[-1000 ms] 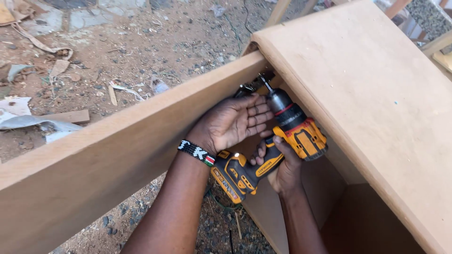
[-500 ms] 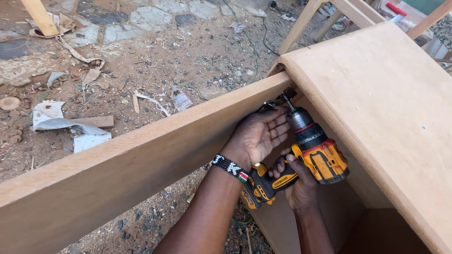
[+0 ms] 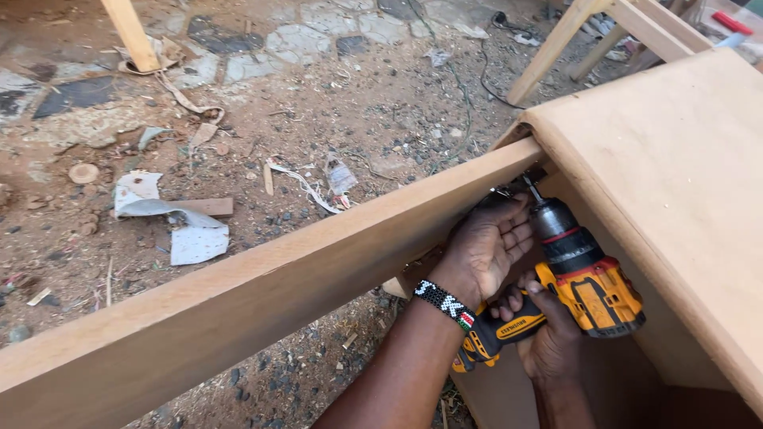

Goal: The person uses a yellow cordless drill to attach metal hinges to a wooden cabinet door. They position the hinges and drive screws into the wood, working on both the upper and lower sections of the door frame.

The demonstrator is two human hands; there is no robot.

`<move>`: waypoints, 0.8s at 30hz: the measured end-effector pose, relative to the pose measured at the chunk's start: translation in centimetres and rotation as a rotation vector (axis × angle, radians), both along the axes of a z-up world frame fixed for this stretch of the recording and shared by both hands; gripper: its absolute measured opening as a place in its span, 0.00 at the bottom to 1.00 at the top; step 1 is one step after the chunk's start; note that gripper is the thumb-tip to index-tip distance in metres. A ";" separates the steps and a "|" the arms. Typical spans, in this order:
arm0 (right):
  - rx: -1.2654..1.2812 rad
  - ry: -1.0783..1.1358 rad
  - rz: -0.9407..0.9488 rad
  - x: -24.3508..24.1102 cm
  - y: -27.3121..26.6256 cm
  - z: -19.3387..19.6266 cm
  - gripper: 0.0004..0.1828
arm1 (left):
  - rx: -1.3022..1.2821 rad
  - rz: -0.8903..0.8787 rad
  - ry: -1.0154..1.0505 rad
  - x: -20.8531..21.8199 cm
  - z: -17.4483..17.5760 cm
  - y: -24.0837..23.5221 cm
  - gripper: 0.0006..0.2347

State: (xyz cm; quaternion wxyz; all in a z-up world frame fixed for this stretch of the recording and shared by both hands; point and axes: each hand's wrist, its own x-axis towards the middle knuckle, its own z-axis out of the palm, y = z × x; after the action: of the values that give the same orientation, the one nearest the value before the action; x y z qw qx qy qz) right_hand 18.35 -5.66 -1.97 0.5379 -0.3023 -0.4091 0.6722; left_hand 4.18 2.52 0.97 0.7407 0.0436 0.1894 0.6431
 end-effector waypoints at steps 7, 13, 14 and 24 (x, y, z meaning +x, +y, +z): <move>-0.049 0.078 0.047 -0.5 -0.4 0.8 0.12 | 0.036 0.020 -0.012 0.1 -1.1 0.7 0.09; -0.025 0.052 0.058 0.4 0.0 0.2 0.12 | 0.022 -0.037 -0.012 -0.9 -1.0 0.4 0.11; -0.016 0.049 0.055 0.6 -0.1 0.3 0.12 | 0.022 -0.052 0.007 -1.0 -1.0 0.3 0.11; 0.096 -0.180 -0.008 2.3 0.4 0.6 0.19 | 0.128 -0.368 0.032 -3.9 -0.7 -0.5 0.17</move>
State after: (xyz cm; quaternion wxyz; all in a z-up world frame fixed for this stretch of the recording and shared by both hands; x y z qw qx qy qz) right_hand 20.68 -5.22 -1.36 0.5156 -0.3371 -0.4861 0.6199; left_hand 0.29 1.99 0.26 0.8383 0.1349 0.1489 0.5068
